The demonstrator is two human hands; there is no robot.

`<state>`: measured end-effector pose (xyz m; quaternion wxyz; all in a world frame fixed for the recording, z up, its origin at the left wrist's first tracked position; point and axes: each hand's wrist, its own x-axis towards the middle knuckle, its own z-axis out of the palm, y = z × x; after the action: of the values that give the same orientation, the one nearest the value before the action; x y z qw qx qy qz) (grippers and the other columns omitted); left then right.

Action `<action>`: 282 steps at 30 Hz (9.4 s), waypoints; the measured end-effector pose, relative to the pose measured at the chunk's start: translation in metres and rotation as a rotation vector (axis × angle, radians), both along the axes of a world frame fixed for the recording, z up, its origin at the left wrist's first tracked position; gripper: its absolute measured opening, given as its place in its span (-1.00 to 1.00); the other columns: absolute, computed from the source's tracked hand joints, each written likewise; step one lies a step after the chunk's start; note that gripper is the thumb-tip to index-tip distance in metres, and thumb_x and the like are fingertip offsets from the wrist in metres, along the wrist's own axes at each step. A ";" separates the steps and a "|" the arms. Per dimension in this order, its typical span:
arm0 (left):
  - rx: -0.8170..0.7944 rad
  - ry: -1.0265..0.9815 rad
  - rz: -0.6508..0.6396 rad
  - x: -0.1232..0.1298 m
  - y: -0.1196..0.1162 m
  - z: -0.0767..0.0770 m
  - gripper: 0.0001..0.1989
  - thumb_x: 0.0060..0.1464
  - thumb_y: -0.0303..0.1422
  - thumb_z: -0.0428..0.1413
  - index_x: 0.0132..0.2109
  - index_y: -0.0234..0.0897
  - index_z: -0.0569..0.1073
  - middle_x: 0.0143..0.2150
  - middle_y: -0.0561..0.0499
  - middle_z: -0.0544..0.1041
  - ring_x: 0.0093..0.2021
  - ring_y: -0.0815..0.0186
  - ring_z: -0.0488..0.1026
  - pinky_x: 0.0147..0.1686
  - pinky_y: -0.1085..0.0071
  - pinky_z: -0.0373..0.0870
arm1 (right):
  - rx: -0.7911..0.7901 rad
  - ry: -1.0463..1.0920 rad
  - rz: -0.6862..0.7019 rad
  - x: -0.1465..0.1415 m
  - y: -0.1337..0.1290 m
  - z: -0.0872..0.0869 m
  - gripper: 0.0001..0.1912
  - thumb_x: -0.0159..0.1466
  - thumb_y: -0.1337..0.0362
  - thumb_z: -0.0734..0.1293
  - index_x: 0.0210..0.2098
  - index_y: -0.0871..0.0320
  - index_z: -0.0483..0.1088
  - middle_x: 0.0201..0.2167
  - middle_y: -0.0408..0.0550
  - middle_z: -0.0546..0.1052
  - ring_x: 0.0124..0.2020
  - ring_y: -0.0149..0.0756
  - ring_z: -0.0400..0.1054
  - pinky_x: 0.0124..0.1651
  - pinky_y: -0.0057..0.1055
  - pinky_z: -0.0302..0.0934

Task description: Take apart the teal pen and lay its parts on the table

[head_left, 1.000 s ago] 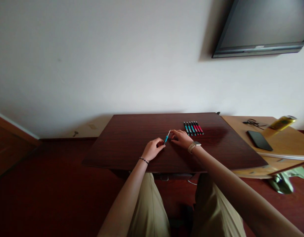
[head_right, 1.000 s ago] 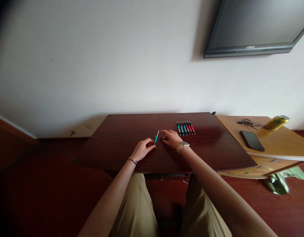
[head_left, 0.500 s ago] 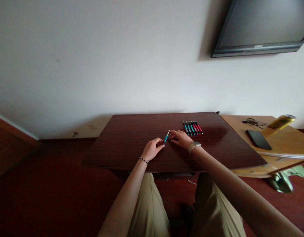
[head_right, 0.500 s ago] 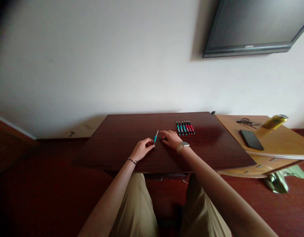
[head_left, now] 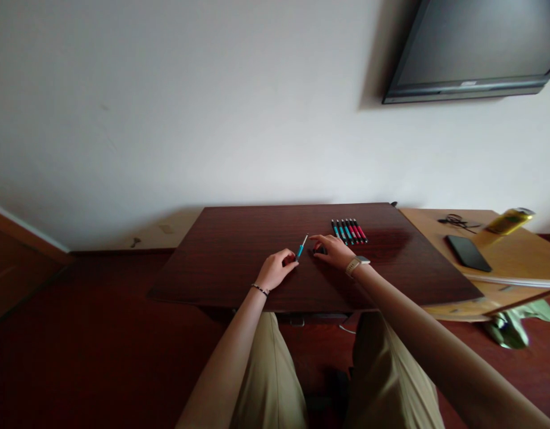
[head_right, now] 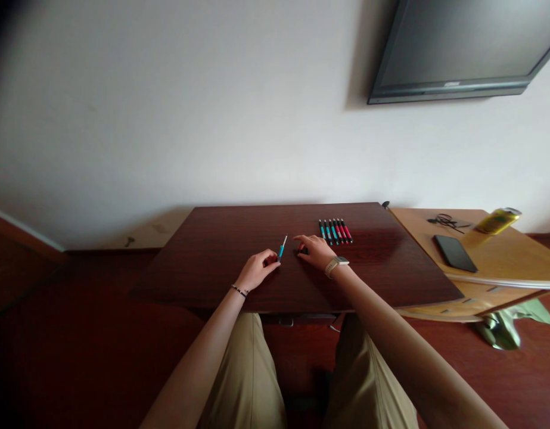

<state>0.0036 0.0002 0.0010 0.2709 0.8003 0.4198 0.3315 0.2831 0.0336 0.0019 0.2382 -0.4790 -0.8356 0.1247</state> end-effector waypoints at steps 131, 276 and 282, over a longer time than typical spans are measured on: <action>-0.008 0.033 0.013 0.001 0.000 -0.002 -0.88 0.26 -0.26 0.23 -0.15 -0.19 0.51 -0.20 0.02 0.63 -0.24 0.28 0.55 -0.19 0.40 0.39 | 0.027 -0.240 -0.095 -0.007 -0.011 0.008 -0.77 0.37 0.38 0.29 -0.12 0.04 0.59 0.00 0.00 0.57 0.04 -0.07 0.30 0.15 -0.22 0.17; -0.108 -0.871 0.393 -0.018 0.020 -0.021 -0.65 0.20 -0.10 0.26 -0.05 -0.28 0.52 -0.10 -0.13 0.62 -0.11 0.20 0.66 -0.12 0.30 0.58 | -0.131 0.669 -0.165 -0.059 -0.032 0.022 -0.73 0.33 0.11 0.32 -0.14 0.08 0.61 -0.27 -0.04 0.66 -0.28 -0.20 0.52 -0.18 -0.31 0.38; -0.149 -0.974 0.417 -0.019 0.022 -0.024 -0.67 0.18 -0.15 0.29 -0.06 -0.30 0.52 -0.08 -0.12 0.60 -0.11 0.22 0.67 -0.05 0.26 0.59 | -0.174 0.660 -0.196 -0.062 -0.025 0.014 -0.67 0.31 0.11 0.31 -0.06 0.12 0.60 -0.34 -0.04 0.65 -0.33 -0.21 0.51 -0.24 -0.33 0.37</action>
<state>-0.0153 0.0221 -0.0234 0.4188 0.4320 0.4182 0.6805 0.2208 0.0088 0.0155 0.4645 -0.5091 -0.6502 0.3200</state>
